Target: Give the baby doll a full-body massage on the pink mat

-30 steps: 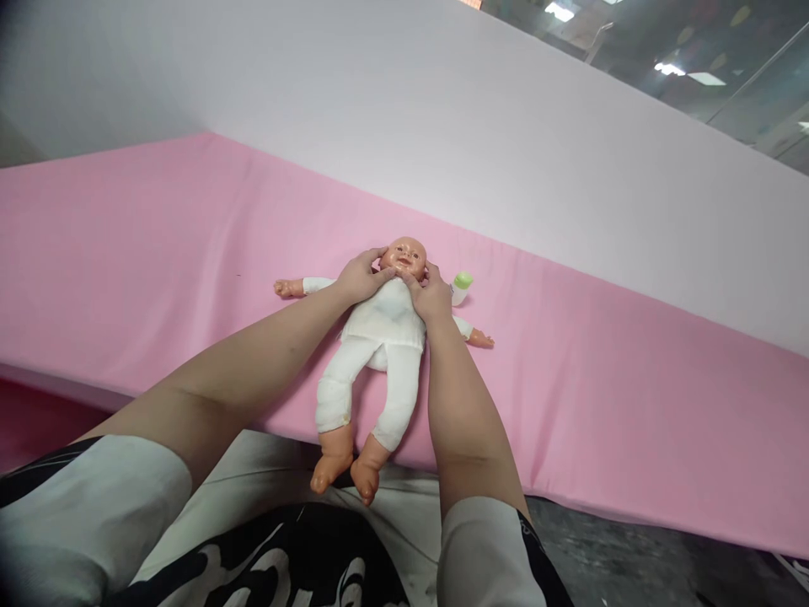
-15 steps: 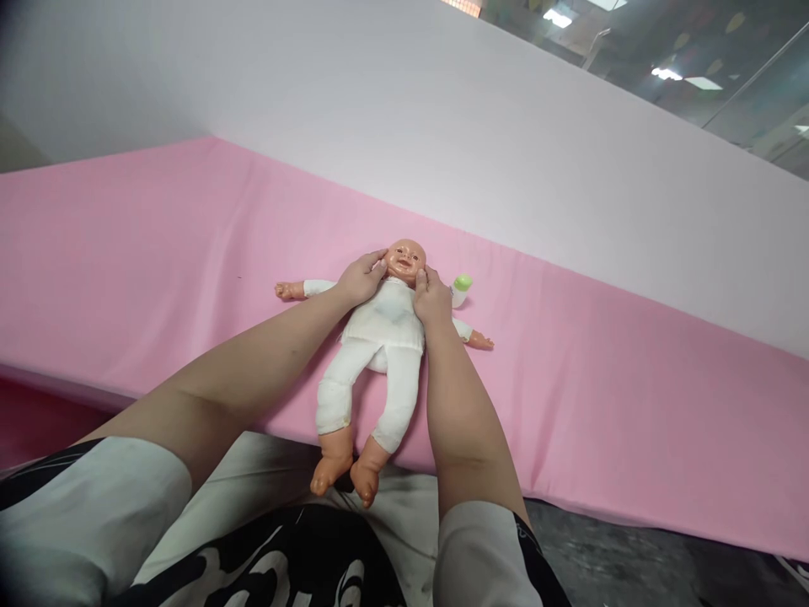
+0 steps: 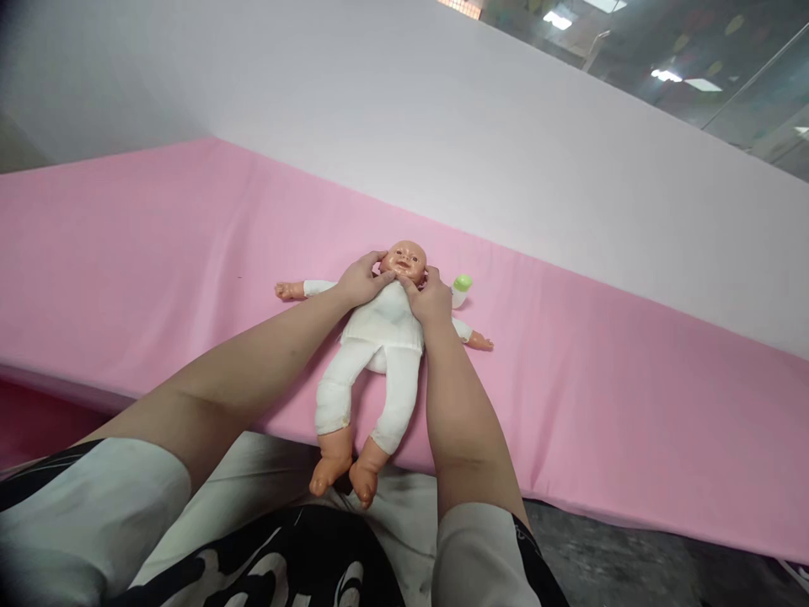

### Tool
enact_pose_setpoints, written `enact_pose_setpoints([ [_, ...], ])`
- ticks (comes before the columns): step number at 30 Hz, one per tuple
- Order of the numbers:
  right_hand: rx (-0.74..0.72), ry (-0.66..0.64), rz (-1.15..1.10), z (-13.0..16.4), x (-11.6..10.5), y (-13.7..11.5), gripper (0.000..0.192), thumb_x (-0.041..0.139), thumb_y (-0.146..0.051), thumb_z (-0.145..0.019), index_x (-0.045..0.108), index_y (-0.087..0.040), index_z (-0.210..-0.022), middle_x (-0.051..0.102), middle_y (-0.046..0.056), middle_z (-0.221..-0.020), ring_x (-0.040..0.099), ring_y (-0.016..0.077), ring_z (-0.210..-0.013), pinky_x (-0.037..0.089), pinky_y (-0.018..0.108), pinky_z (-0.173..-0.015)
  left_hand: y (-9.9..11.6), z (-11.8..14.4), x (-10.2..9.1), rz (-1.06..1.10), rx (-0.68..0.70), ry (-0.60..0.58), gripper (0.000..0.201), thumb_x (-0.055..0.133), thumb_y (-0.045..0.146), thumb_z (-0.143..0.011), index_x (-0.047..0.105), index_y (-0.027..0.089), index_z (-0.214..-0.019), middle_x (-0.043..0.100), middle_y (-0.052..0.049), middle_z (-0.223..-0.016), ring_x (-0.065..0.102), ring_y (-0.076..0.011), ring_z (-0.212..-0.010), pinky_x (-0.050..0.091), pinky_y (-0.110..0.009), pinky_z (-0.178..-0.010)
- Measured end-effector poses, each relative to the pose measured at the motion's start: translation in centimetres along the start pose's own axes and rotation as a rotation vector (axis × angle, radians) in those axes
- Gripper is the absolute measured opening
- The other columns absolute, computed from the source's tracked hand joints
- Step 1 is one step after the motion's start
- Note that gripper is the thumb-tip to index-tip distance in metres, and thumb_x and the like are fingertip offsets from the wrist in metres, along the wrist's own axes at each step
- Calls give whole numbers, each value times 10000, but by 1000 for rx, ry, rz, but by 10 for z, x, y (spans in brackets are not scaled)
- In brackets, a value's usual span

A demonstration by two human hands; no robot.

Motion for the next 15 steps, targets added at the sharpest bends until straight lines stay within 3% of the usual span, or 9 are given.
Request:
enact_pose_setpoints([
  [5, -23, -20, -31, -1, 1, 4, 516, 579, -604, -1006, 640, -232, -1359, 800, 106, -1158, 753, 277, -1031, 573, 447, -981, -3, -2, 0, 28, -7, 14, 608, 584, 496, -971, 577, 173, -1486, 651, -152, -1474, 631, -334, -1298, 476, -494, -1125],
  [11, -15, -6, -42, -2, 2, 9, 497, 391, -547, -1084, 638, -238, -1385, 802, 96, -1178, 747, 269, -1044, 562, 446, -992, -9, -5, 2, 134, 39, 39, 542, 497, 471, -1029, 609, 172, -1467, 652, -145, -1486, 600, -313, -1371, 429, -475, -1193],
  [15, -4, 2, -56, -1, 2, 9, 507, 468, -601, -1051, 637, -231, -1353, 800, 99, -1165, 755, 265, -1043, 571, 431, -978, -7, -4, 2, 161, 46, 25, 523, 453, 469, -1050, 618, 191, -1460, 657, -118, -1486, 599, -292, -1376, 426, -453, -1197],
])
Point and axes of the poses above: each hand's wrist, its own z-axis away from the middle knuckle, its own x-axis out of the palm, y = z × x, the point moved 9 cm from there along -z, towards the middle knuckle
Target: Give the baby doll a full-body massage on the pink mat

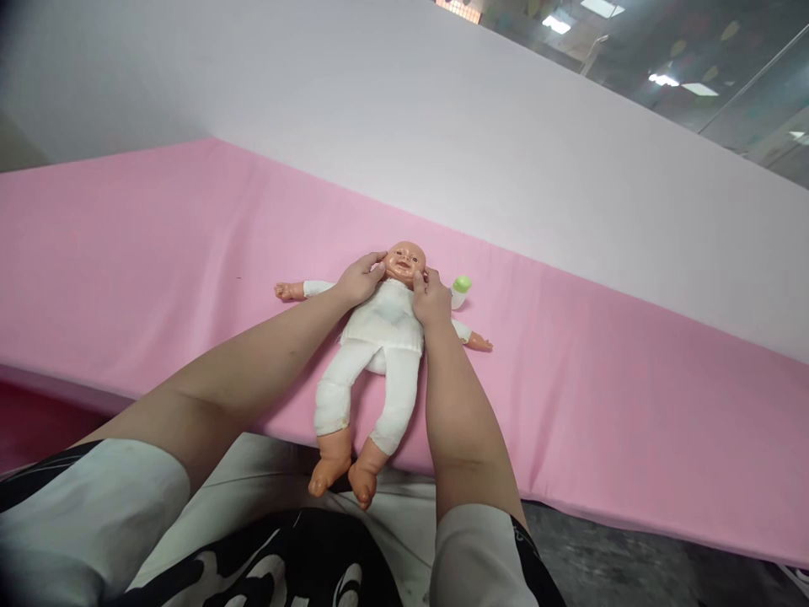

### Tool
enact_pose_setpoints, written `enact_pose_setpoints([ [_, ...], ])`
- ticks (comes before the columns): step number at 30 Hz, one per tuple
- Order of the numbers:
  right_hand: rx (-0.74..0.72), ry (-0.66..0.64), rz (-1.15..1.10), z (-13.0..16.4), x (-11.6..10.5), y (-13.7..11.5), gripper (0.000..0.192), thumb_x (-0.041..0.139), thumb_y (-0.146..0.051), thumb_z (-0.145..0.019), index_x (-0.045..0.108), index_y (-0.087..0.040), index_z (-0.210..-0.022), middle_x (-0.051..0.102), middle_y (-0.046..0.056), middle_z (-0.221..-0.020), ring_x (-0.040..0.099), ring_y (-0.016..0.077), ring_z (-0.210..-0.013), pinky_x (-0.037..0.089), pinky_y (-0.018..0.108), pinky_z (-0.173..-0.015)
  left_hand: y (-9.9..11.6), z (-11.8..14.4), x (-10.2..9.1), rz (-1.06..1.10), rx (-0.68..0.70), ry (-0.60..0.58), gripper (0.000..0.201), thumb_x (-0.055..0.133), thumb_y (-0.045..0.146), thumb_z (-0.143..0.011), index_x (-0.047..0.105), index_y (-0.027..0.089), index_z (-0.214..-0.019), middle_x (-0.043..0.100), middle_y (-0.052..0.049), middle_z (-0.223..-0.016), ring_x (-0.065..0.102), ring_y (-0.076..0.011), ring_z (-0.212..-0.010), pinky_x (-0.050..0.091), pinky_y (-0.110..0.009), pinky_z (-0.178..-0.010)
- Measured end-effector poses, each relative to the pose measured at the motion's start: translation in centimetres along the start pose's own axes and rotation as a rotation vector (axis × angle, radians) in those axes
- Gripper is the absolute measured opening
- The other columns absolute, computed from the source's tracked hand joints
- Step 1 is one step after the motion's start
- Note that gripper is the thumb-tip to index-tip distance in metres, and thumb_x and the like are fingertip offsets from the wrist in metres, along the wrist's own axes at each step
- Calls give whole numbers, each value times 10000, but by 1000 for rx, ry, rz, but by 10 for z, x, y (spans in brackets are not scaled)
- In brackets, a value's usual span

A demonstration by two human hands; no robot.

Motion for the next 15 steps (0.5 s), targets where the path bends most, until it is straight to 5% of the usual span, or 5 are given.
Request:
enact_pose_setpoints([
  [7, 23, -33, 27, 1, 2, -6, 713, 770, -711, -820, 591, -238, -1323, 787, 98, -1167, 762, 254, -989, 592, 412, -934, 6, 3, -1, -93, -53, -12, 692, 742, 568, -870, 615, 210, -1448, 694, -117, -1390, 674, -315, -1183, 526, -433, -1032],
  [15, -16, -61, 118, 1, 2, -11, 576, 575, -661, -997, 597, -235, -1385, 783, 118, -1221, 753, 300, -1065, 575, 464, -987, -1, 1, 0, -136, -56, -5, 629, 607, 515, -960, 575, 189, -1498, 647, -140, -1472, 627, -327, -1283, 480, -485, -1117],
])
Point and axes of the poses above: each hand's wrist, its own z-axis away from the middle knuckle, its own x-axis out of the palm, y = z × x, the point moved 9 cm from there along -z, towards the middle knuckle
